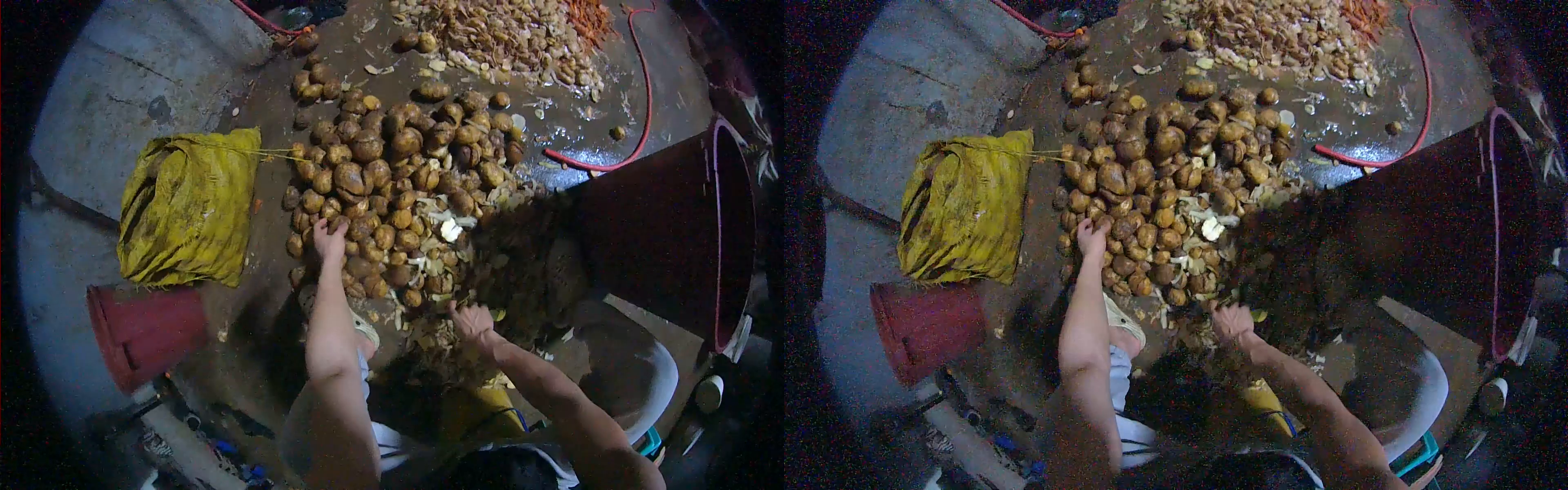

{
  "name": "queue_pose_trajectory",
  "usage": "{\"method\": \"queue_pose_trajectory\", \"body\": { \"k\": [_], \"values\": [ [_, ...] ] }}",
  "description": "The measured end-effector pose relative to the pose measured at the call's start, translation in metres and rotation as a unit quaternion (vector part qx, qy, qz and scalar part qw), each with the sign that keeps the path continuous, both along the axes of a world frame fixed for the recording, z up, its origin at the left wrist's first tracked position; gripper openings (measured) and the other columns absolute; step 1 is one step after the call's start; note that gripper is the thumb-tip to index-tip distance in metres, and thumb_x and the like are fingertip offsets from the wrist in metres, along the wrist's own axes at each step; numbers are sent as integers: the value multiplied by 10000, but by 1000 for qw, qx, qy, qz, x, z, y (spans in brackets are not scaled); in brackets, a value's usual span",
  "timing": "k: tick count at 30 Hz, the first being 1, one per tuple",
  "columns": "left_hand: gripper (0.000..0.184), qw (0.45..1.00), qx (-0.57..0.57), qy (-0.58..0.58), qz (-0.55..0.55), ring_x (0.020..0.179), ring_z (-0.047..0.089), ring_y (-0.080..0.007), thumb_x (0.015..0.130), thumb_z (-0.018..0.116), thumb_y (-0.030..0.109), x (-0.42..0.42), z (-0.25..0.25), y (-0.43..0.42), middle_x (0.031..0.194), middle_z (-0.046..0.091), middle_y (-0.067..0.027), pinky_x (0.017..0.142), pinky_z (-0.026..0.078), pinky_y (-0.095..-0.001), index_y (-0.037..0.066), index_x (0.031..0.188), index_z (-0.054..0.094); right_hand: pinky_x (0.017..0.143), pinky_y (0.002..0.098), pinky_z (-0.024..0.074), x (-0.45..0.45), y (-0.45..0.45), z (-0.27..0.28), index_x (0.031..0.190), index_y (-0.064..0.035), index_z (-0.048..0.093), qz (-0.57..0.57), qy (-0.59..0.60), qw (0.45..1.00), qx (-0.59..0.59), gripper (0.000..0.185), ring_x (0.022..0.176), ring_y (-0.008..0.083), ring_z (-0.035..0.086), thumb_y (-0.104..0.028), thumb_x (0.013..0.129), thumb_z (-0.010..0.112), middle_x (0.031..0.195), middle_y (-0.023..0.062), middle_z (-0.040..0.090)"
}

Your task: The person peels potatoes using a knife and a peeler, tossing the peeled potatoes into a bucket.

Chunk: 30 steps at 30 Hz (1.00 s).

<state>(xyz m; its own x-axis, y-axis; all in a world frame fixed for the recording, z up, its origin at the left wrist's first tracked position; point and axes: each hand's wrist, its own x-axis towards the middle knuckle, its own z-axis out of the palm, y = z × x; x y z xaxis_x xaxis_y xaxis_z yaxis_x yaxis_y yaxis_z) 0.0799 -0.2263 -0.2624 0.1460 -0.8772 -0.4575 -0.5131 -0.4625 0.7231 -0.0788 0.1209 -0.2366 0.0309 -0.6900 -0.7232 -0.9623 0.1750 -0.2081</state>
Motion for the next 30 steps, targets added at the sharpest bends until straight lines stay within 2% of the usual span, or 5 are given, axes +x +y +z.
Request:
{"method": "queue_pose_trajectory", "body": {
  "k": [5, 8, 18, 24, 30],
  "values": [
    [546, 997, -22, 68, 33, 1006, 574, -241, 722, 810, 99, -9, 8, 10, 1125, 611, -123, 873, 458, -362, 38, 1170, 505, 538, 379, 520, -31, 1, 32, 1247, -86, 457, -44, 10, 996, -81, 412, 661, 274, 637, -161, 852, 545, 767, 93, 663],
    [593, 989, 99, 16, 109, 1260, 436, -323, 833, 724, 183, -23, 34, 16, 1422, 390, -175, 1052, 382, -455, 92, 1344, 437, 550, 387, 531, -53, 34, -31, 845, -68, 641, -16, -93, 995, -25, 132, 702, 272, 664, -173, 831, 561, 745, 85, 666],
    [702, 981, 158, 36, 105, 1116, 544, -277, 879, 662, 176, 18, -44, 26, 1438, 378, -154, 965, 452, -424, 107, 1469, 288, 671, 406, 570, -44, 5, 153, 844, -102, 700, -109, 4, 993, -45, 152, 835, 283, 697, -181, 834, 571, 839, 105, 698],
    [266, 788, 175, 523, 274, 642, 459, -158, 932, 561, 240, -10, 56, 113, 792, 514, -60, 570, 407, -308, 75, 1139, 530, 596, 342, 537, -41, 47, 159, 794, -148, 662, -51, 1, 996, -76, 112, 761, 252, 683, -249, 804, 615, 775, 65, 674],
    [343, 663, 143, 710, 191, 947, 578, -248, 917, 569, 200, -39, 143, 172, 1126, 598, -122, 778, 487, -344, 16, 1202, 524, 577, 388, 538, -61, 42, 213, 844, -120, 651, -52, 86, 979, -179, 116, 782, 253, 671, -213, 776, 637, 811, 77, 665]
  ]
}}
